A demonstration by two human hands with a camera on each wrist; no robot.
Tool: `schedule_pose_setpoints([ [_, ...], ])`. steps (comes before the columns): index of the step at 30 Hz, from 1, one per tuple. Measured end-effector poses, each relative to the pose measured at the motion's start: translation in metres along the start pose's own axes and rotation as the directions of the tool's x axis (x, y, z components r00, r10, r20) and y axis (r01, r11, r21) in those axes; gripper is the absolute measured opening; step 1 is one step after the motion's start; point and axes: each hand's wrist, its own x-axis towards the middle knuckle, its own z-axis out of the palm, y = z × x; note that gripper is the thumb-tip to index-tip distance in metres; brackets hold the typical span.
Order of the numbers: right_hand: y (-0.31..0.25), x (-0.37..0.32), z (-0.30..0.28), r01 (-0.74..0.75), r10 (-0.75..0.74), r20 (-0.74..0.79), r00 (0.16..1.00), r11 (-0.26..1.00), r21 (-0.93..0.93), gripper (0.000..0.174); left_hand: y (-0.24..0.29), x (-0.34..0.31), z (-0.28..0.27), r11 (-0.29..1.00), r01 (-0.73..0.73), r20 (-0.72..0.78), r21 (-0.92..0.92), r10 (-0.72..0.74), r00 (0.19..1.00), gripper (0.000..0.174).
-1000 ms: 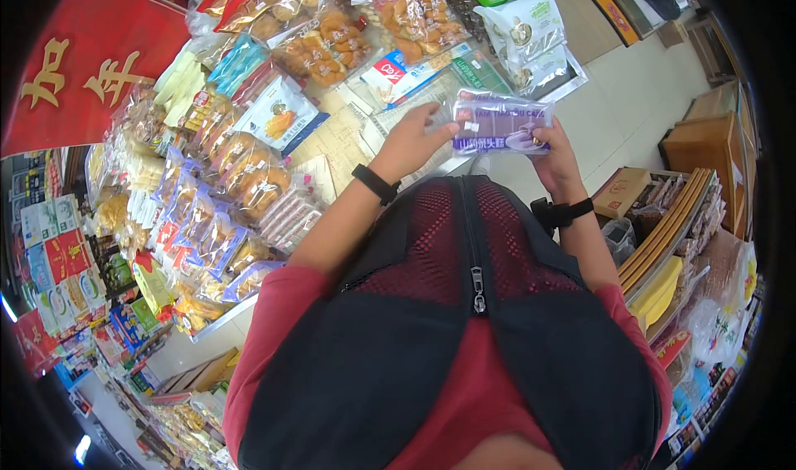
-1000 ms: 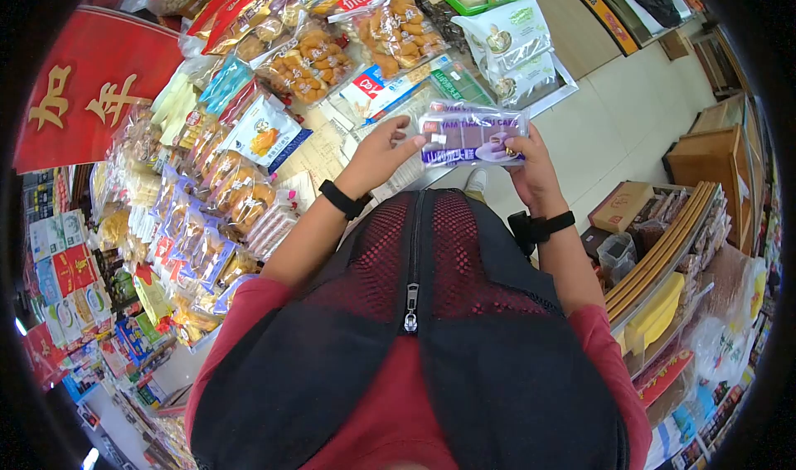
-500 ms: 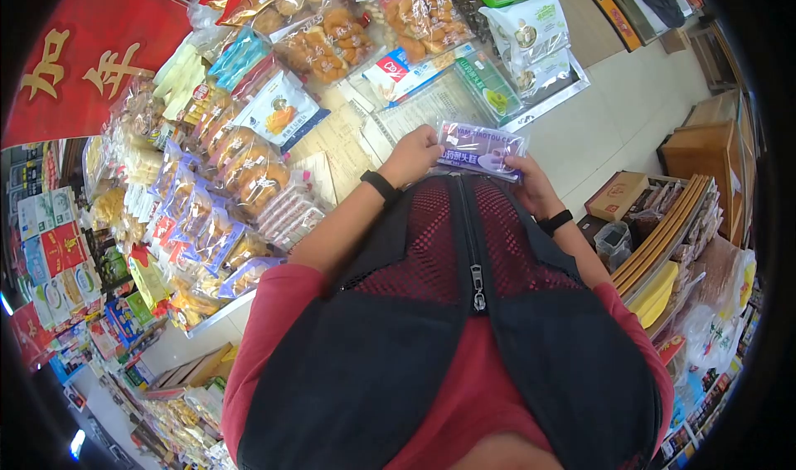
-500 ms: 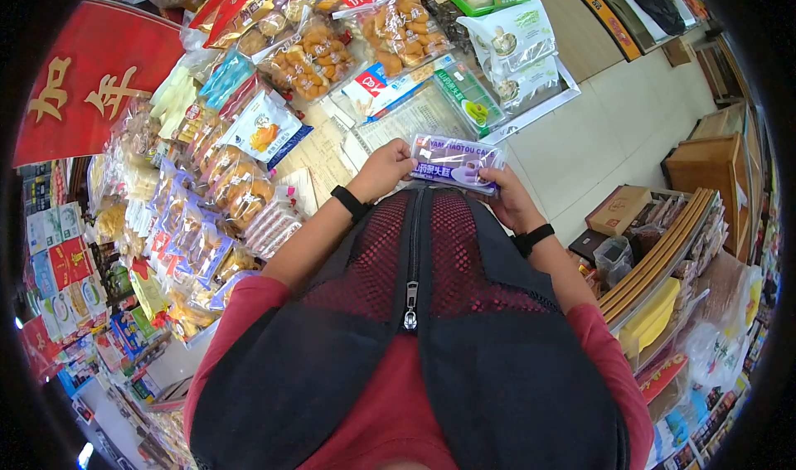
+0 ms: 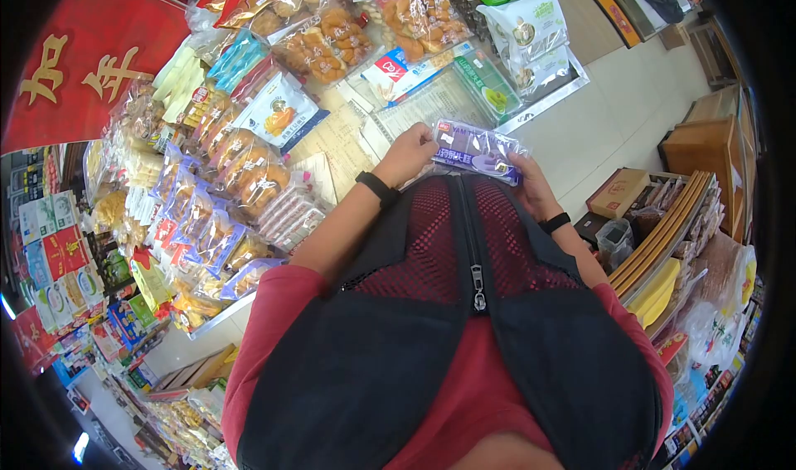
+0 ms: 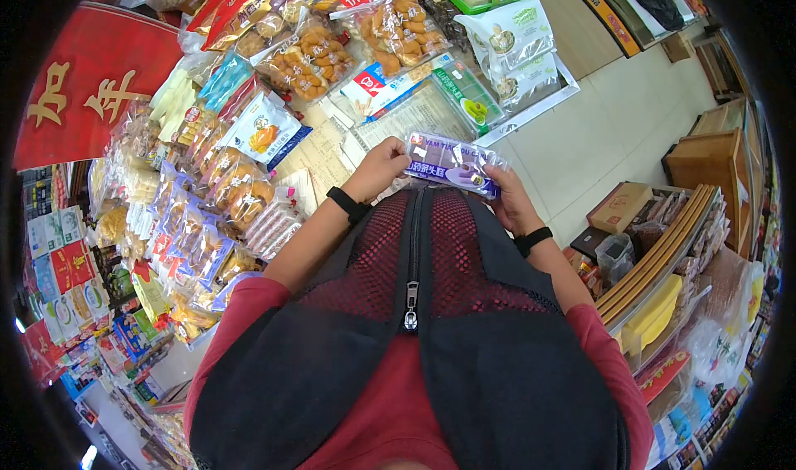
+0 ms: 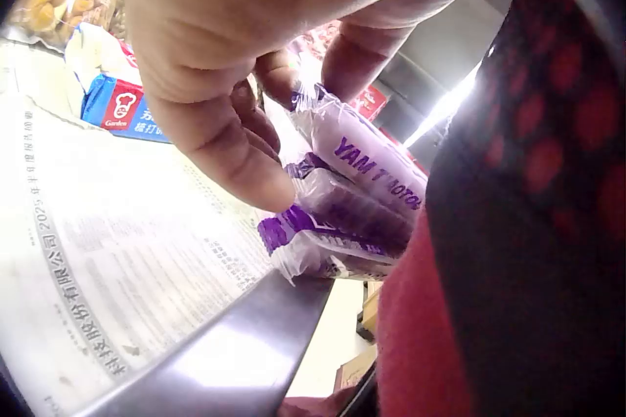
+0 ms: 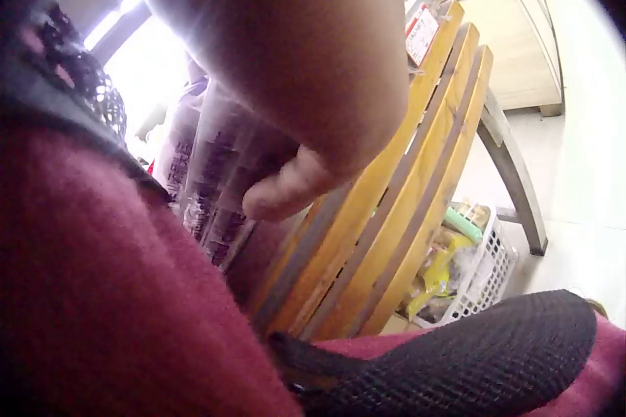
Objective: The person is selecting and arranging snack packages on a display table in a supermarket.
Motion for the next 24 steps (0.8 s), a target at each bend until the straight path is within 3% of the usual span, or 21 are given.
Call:
schedule_pose_setpoints([
  [2, -0.002, -0.002, 0.005, 0.015, -0.015, 0.001, 1.000, 1.000, -0.006, 0.047, 0.001, 0.002, 0.003, 0.997, 0.019, -0.067, -0.077, -0.024, 0.997, 0.029],
  [5, -0.007, -0.006, 0.013, 0.037, -0.037, 0.027, 0.999, 0.999, -0.001, 0.046, 0.012, 0.003, 0.006, 0.990, 0.118, -0.092, -0.074, -0.125, 0.988, 0.035],
  [8, -0.008, -0.007, 0.015, 0.055, -0.055, 0.047, 0.997, 0.998, -0.018, 0.046, 0.009, 0.007, 0.008, 0.981, 0.174, -0.102, -0.082, -0.182, 0.978, 0.029],
  [17, -0.006, -0.006, 0.009, 0.023, -0.022, 0.022, 1.000, 1.000, -0.019, 0.050, 0.001, 0.010, 0.007, 0.974, 0.159, -0.031, -0.164, -0.166, 0.986, 0.022],
  [24, -0.005, -0.007, 0.012, 0.061, -0.060, 0.050, 0.997, 0.998, -0.021, 0.047, 0.017, 0.004, 0.008, 0.957, 0.191, -0.022, -0.218, -0.200, 0.980, 0.024],
])
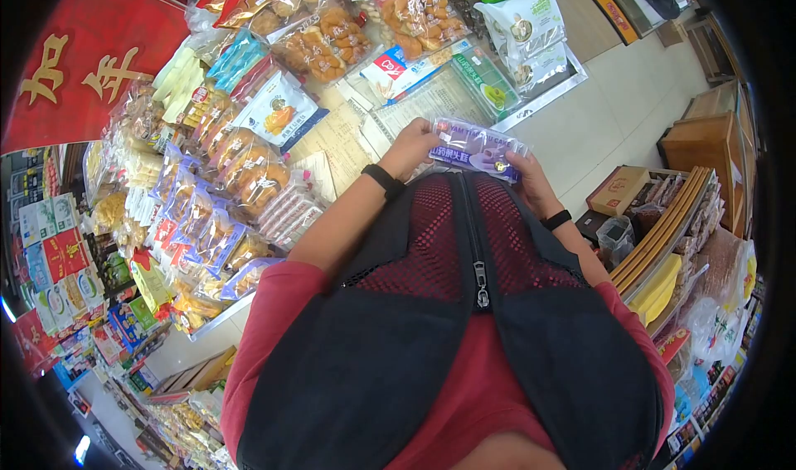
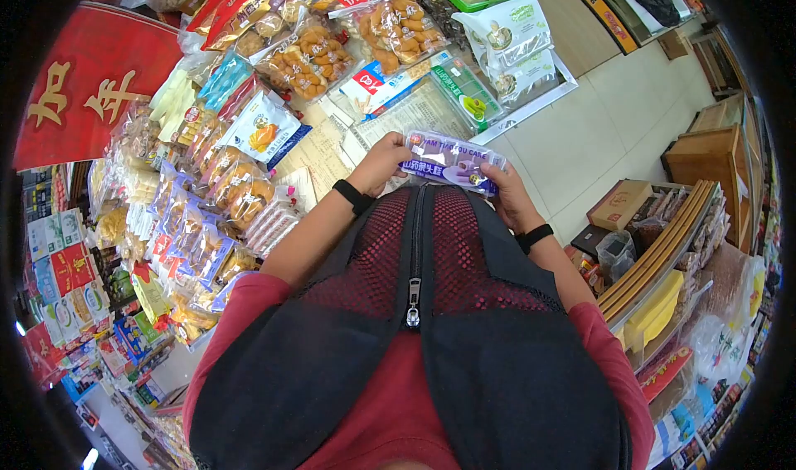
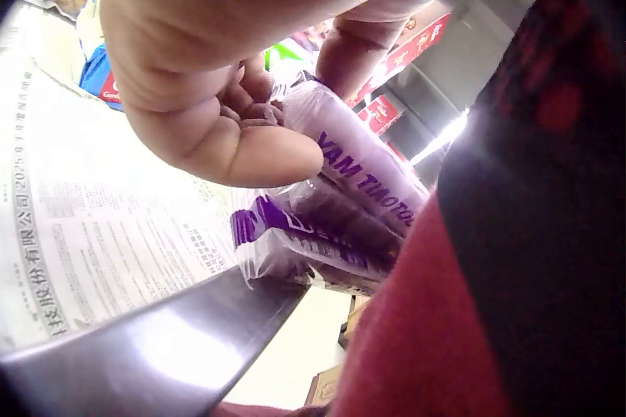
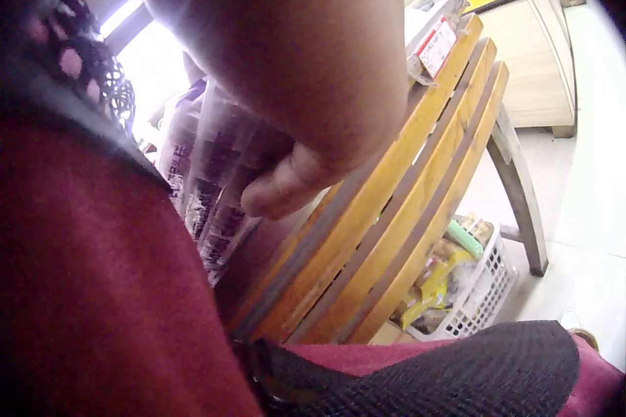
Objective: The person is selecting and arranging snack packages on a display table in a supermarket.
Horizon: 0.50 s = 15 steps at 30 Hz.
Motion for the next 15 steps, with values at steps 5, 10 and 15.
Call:
schedule_pose_setpoints([
  [5, 0.000, 0.000, 0.000, 0.007, -0.007, -0.011, 1.000, 1.000, -0.009, 0.044, -0.003, 0.002, -0.001, 1.000, 0.022, 0.028, 0.010, -0.022, 0.999, 0.025],
  [10, 0.002, 0.002, -0.005, -0.007, 0.006, -0.029, 1.000, 1.000, -0.015, 0.052, -0.006, 0.005, -0.002, 0.999, 0.014, 0.035, 0.030, -0.016, 0.999, 0.025],
  [15, -0.002, 0.000, 0.001, -0.008, 0.008, 0.007, 1.000, 1.000, -0.019, 0.045, -0.007, 0.003, -0.005, 1.000, 0.016, 0.063, -0.004, -0.016, 0.998, 0.026],
])
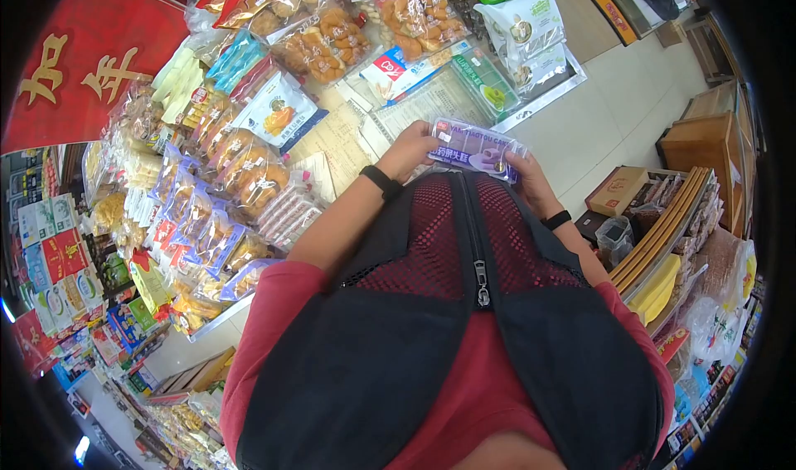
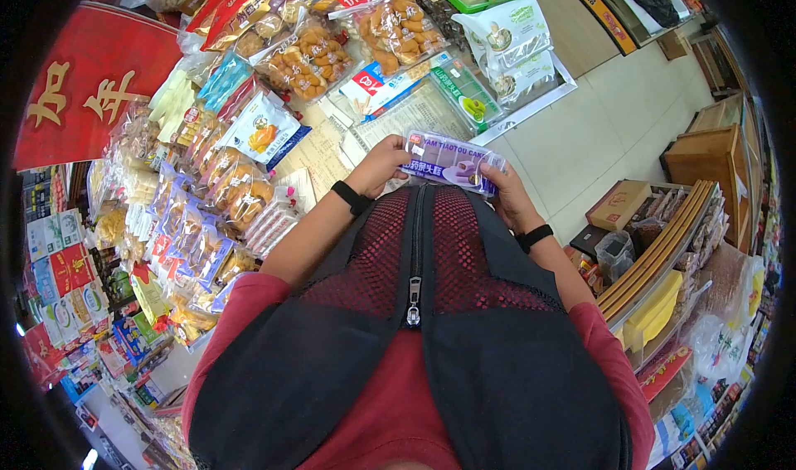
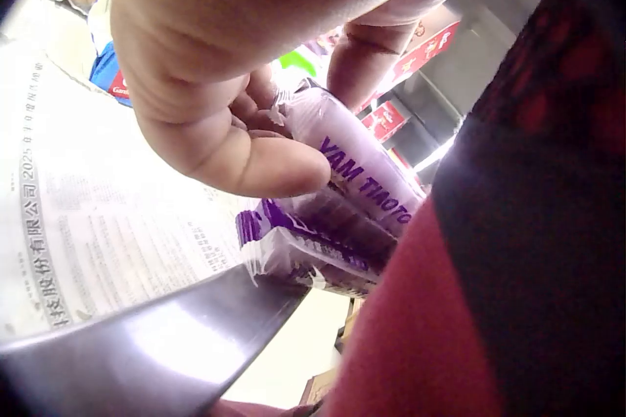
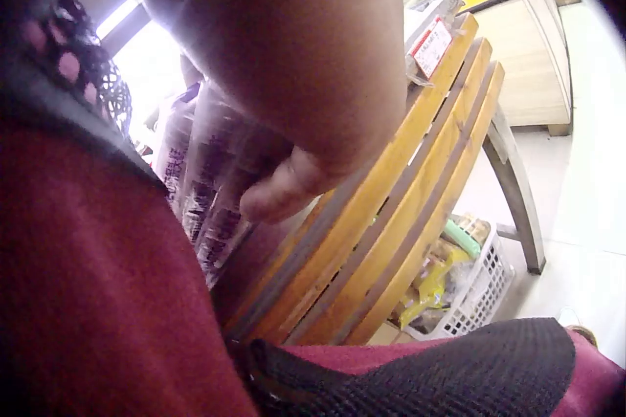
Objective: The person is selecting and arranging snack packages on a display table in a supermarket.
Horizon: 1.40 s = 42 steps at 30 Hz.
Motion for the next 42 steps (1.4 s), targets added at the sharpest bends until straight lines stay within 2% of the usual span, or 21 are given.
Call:
schedule_pose_setpoints([
  [2, 0.001, 0.001, 0.000, 0.014, -0.014, 0.006, 1.000, 1.000, 0.001, 0.045, 0.004, -0.004, 0.000, 0.995, 0.073, 0.046, -0.073, -0.070, 0.997, 0.026],
  [6, 0.012, 0.007, -0.016, -0.004, 0.004, -0.011, 1.000, 1.000, 0.010, 0.044, -0.009, 0.004, -0.005, 0.998, 0.041, 0.058, -0.051, -0.038, 0.998, 0.025],
  [9, 0.010, 0.006, -0.012, -0.020, 0.022, -0.030, 0.999, 0.999, 0.040, 0.042, -0.009, 0.000, -0.008, 0.993, 0.030, 0.072, -0.114, -0.022, 0.997, 0.023],
  [11, 0.010, 0.006, -0.013, -0.026, 0.029, -0.041, 0.999, 0.997, 0.070, 0.040, -0.001, -0.008, -0.011, 0.951, 0.012, 0.060, -0.307, 0.007, 0.998, 0.023],
  [12, 0.015, 0.009, -0.018, -0.017, 0.021, -0.063, 0.998, 0.998, 0.058, 0.039, 0.003, -0.011, -0.014, 0.952, 0.013, 0.061, -0.305, 0.006, 0.998, 0.023],
  [15, 0.015, 0.005, -0.024, -0.003, 0.007, -0.090, 0.996, 0.999, 0.044, 0.036, 0.006, -0.013, -0.036, 0.921, -0.059, 0.024, -0.386, 0.074, 0.997, 0.021],
  [17, 0.005, -0.003, -0.021, 0.004, 0.000, -0.096, 0.995, 0.999, 0.041, 0.035, 0.013, -0.011, -0.055, 0.921, -0.098, 0.001, -0.377, 0.106, 0.994, 0.020],
  [20, -0.009, -0.016, -0.022, 0.051, -0.040, -0.186, 0.982, 0.997, 0.056, 0.035, 0.031, -0.016, -0.069, 0.913, -0.176, -0.065, -0.367, 0.164, 0.984, 0.018],
  [22, -0.015, -0.024, -0.043, 0.095, -0.087, -0.227, 0.970, 0.995, 0.024, 0.034, 0.041, -0.010, -0.075, 0.946, -0.229, -0.194, -0.227, 0.186, 0.963, 0.018],
  [23, -0.016, -0.028, -0.051, 0.106, -0.095, -0.267, 0.959, 0.994, 0.024, 0.032, 0.046, -0.006, -0.075, 0.959, -0.225, -0.213, -0.171, 0.187, 0.959, 0.019],
  [24, -0.018, -0.032, -0.059, 0.110, -0.099, -0.273, 0.957, 0.994, 0.024, 0.032, 0.047, -0.001, -0.073, 0.959, -0.225, -0.205, -0.171, 0.188, 0.960, 0.019],
  [26, -0.022, -0.041, -0.067, 0.134, -0.111, -0.343, 0.933, 0.990, 0.043, 0.031, 0.047, 0.014, -0.069, 0.977, -0.214, -0.175, -0.017, 0.208, 0.962, 0.027],
  [28, -0.023, -0.048, -0.072, 0.151, -0.121, -0.368, 0.922, 0.987, 0.051, 0.030, 0.048, 0.031, -0.056, 0.977, -0.210, -0.135, 0.021, 0.211, 0.968, 0.027],
  [31, -0.023, -0.057, -0.075, 0.165, -0.126, -0.405, 0.906, 0.984, 0.063, 0.029, 0.045, 0.058, -0.034, 0.971, -0.136, -0.084, 0.197, 0.155, 0.984, 0.035],
  [32, -0.023, -0.059, -0.071, 0.165, -0.124, -0.414, 0.902, 0.984, 0.066, 0.029, 0.038, 0.070, -0.030, 0.971, -0.136, -0.075, 0.199, 0.153, 0.985, 0.035],
  [34, -0.025, -0.063, -0.065, 0.171, -0.124, -0.430, 0.894, 0.983, 0.071, 0.029, 0.028, 0.089, -0.021, 0.764, -0.224, -0.158, 0.605, 0.391, 0.907, 0.041],
  [35, -0.026, -0.064, -0.062, 0.176, -0.127, -0.432, 0.893, 0.981, 0.076, 0.029, 0.048, 0.069, -0.008, 0.651, -0.198, -0.116, 0.732, 0.407, 0.906, 0.048],
  [36, -0.026, -0.066, -0.062, 0.181, -0.129, -0.434, 0.892, 0.980, 0.081, 0.029, 0.047, 0.068, -0.004, 0.648, -0.203, -0.108, 0.734, 0.406, 0.907, 0.048],
  [38, -0.024, -0.068, -0.064, 0.188, -0.133, -0.438, 0.889, 0.979, 0.083, 0.029, 0.045, 0.062, 0.001, 0.499, -0.298, -0.058, 0.814, 0.580, 0.813, 0.050],
  [42, -0.019, -0.070, -0.073, 0.203, -0.136, -0.443, 0.886, 0.973, 0.107, 0.029, 0.036, 0.045, -0.005, 0.468, -0.345, -0.032, 0.813, 0.628, 0.777, 0.049],
])
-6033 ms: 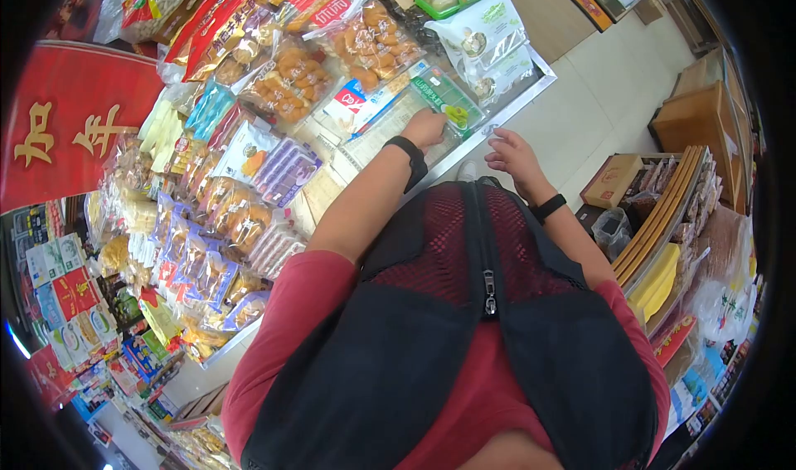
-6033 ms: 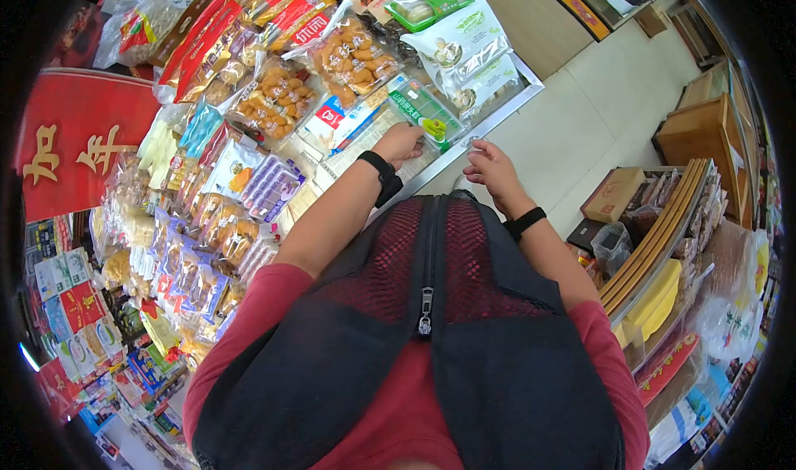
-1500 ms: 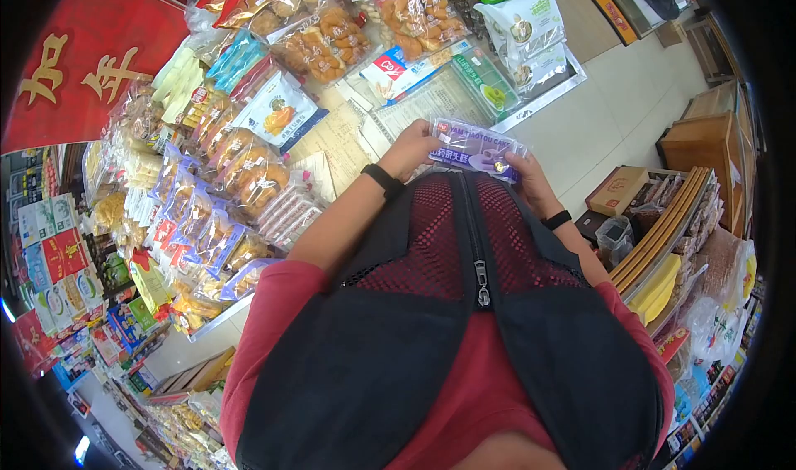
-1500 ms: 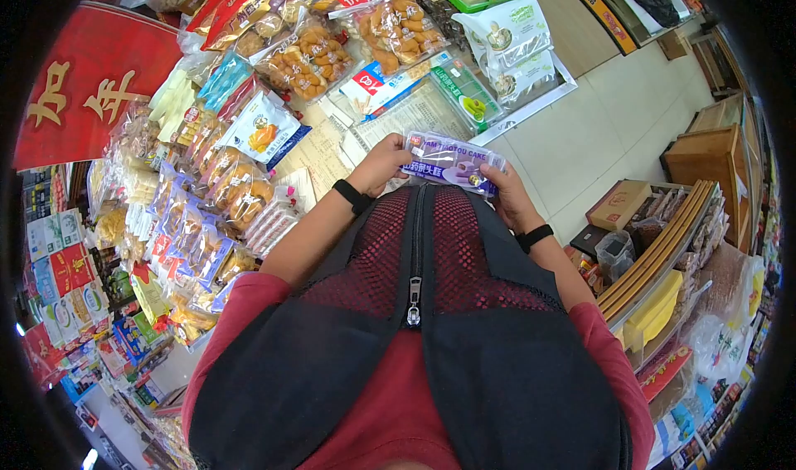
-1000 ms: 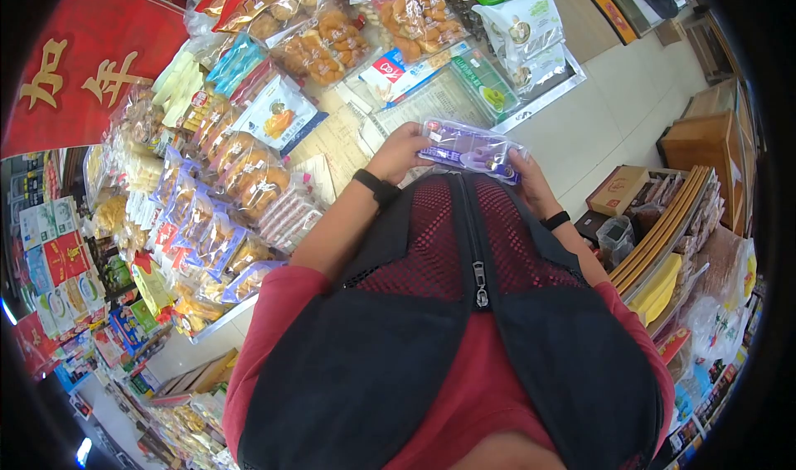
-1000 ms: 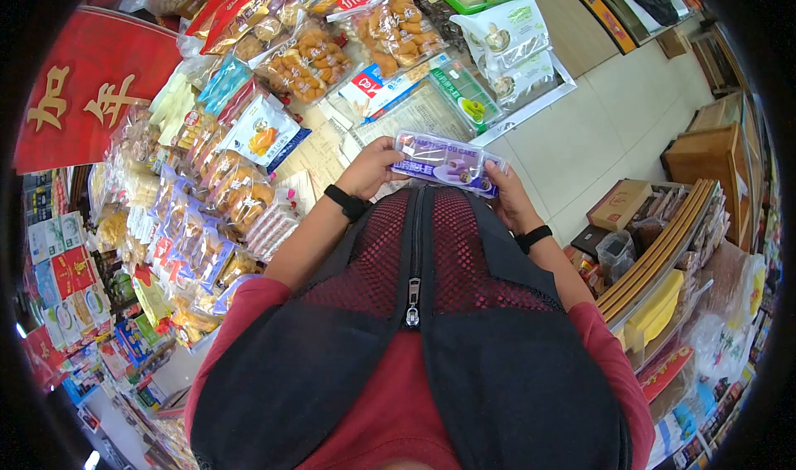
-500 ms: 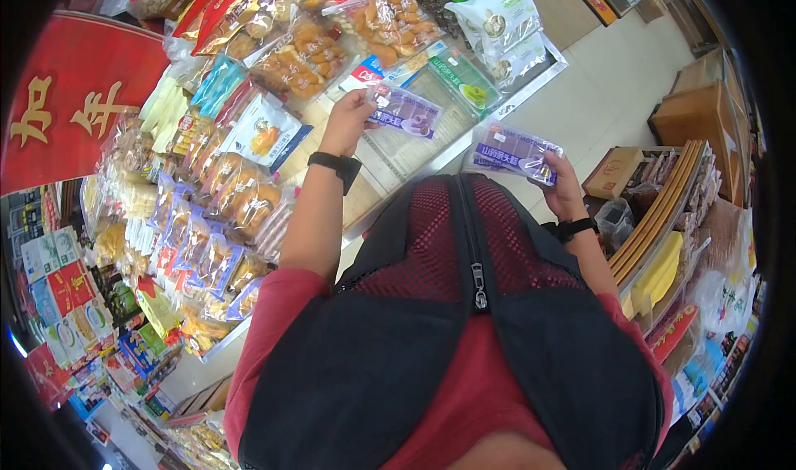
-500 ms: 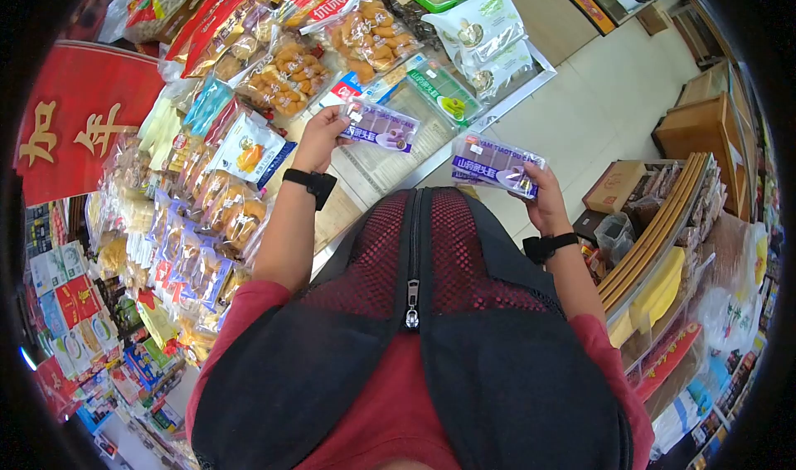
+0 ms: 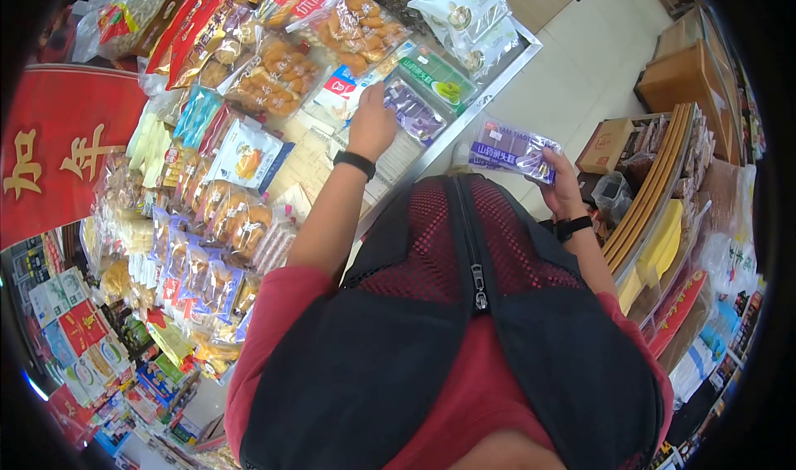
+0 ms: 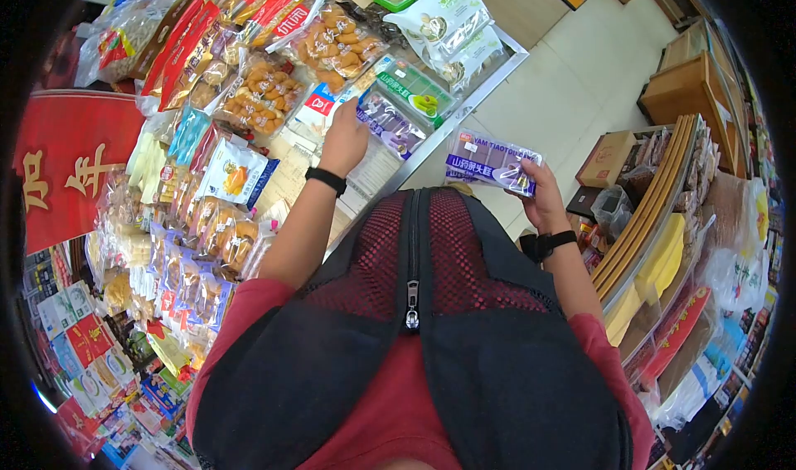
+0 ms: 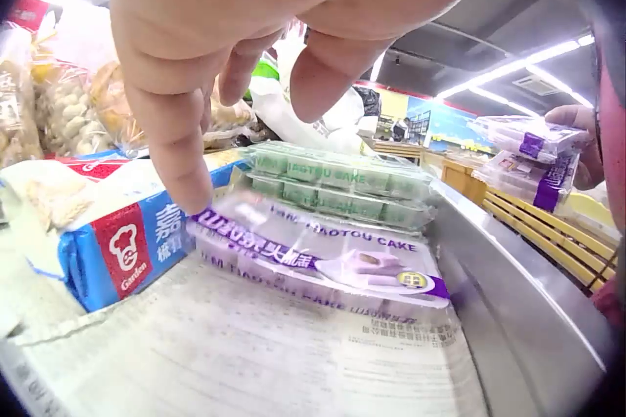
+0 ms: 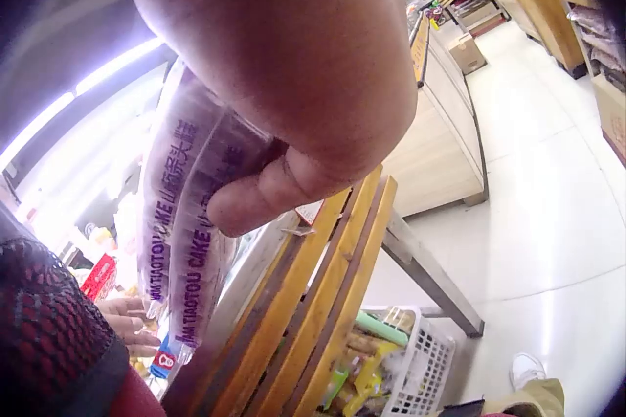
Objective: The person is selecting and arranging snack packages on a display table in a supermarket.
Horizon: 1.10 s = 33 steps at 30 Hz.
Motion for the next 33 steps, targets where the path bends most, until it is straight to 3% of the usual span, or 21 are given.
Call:
schedule_pose_setpoints([
  [2, 0.001, 0.000, -0.001, 0.002, -0.002, -0.007, 1.000, 1.000, 0.001, 0.029, -0.008, -0.011, 0.004, 0.998, -0.030, -0.010, 0.049, 0.030, 0.999, 0.050],
  [4, 0.001, 0.002, -0.001, 0.003, -0.003, -0.011, 1.000, 1.000, -0.002, 0.029, -0.016, -0.020, 0.013, 0.965, 0.263, 0.170, -0.004, -0.258, 0.951, 0.051],
  [5, 0.000, 0.004, -0.003, -0.003, 0.003, 0.011, 1.000, 1.000, 0.004, 0.030, -0.022, -0.021, 0.018, 0.938, 0.339, 0.259, -0.070, -0.311, 0.915, 0.053],
  [6, 0.000, 0.004, -0.004, -0.010, 0.010, 0.032, 0.999, 1.000, 0.009, 0.031, -0.026, -0.022, 0.027, 0.938, 0.339, 0.257, -0.072, -0.311, 0.915, 0.053],
  [7, -0.002, 0.005, -0.003, -0.008, 0.008, 0.036, 0.999, 1.000, 0.005, 0.031, -0.028, -0.022, 0.040, 0.767, 0.549, 0.368, -0.334, -0.430, 0.824, 0.050],
  [8, -0.003, 0.006, -0.001, -0.015, 0.015, 0.039, 0.999, 1.000, 0.006, 0.031, -0.035, -0.022, 0.051, 0.481, 0.701, 0.505, -0.527, -0.485, 0.714, 0.048],
  [9, -0.004, 0.006, 0.001, -0.024, 0.023, 0.041, 0.999, 1.000, 0.008, 0.031, -0.061, -0.020, 0.064, 0.282, 0.688, 0.644, -0.668, -0.245, 0.725, 0.044],
  [12, -0.007, 0.008, 0.005, -0.018, 0.018, 0.053, 0.998, 1.000, -0.001, 0.031, -0.026, -0.014, 0.058, 0.246, 0.710, 0.627, -0.660, -0.341, 0.701, 0.037],
  [17, -0.009, 0.007, 0.012, -0.024, 0.023, 0.089, 0.996, 1.000, 0.008, 0.031, -0.031, -0.011, 0.053, 0.286, 0.724, 0.652, -0.628, -0.313, 0.690, 0.033],
  [19, -0.011, 0.005, 0.017, -0.031, 0.029, 0.091, 0.995, 0.999, 0.015, 0.031, -0.025, -0.013, 0.043, 0.431, 0.747, 0.662, -0.506, -0.362, 0.657, 0.024],
  [20, -0.012, 0.003, 0.022, -0.030, 0.029, 0.103, 0.994, 0.999, 0.014, 0.031, -0.020, -0.016, 0.040, 0.431, 0.747, 0.662, -0.506, -0.361, 0.657, 0.024],
  [22, -0.012, 0.002, 0.027, -0.028, 0.027, 0.115, 0.993, 0.999, 0.014, 0.030, -0.008, -0.022, 0.034, 0.657, 0.655, 0.507, -0.372, -0.447, 0.737, 0.027],
  [23, -0.012, 0.002, 0.028, -0.033, 0.029, 0.123, 0.992, 0.999, 0.030, 0.031, -0.002, -0.024, 0.030, 0.658, 0.655, 0.507, -0.372, -0.447, 0.737, 0.027],
  [25, -0.010, 0.002, 0.033, -0.040, 0.033, 0.131, 0.991, 0.998, 0.046, 0.031, 0.010, -0.029, 0.021, 0.649, 0.546, 0.527, -0.529, -0.253, 0.811, 0.037],
  [26, -0.010, 0.002, 0.036, -0.045, 0.035, 0.165, 0.986, 0.997, 0.056, 0.031, 0.017, -0.030, 0.018, 0.649, 0.547, 0.524, -0.529, -0.257, 0.812, 0.037],
  [28, -0.009, 0.004, 0.044, -0.052, 0.038, 0.206, 0.978, 0.997, 0.061, 0.032, 0.029, -0.032, 0.014, 0.520, 0.583, 0.667, -0.625, -0.033, 0.745, 0.044],
  [29, -0.007, 0.005, 0.047, -0.076, 0.063, 0.232, 0.971, 0.996, 0.044, 0.033, 0.032, -0.032, 0.015, 0.517, 0.581, 0.662, -0.629, -0.036, 0.749, 0.044],
  [31, -0.004, 0.008, 0.052, -0.099, 0.087, 0.287, 0.954, 0.995, 0.025, 0.037, 0.035, -0.032, 0.016, 0.475, 0.587, 0.713, -0.655, 0.132, 0.689, 0.043],
  [33, -0.004, 0.007, 0.057, -0.102, 0.101, 0.289, 0.952, 0.995, -0.011, 0.038, 0.031, -0.034, 0.016, 0.409, 0.602, 0.698, -0.686, 0.135, 0.704, 0.041],
])
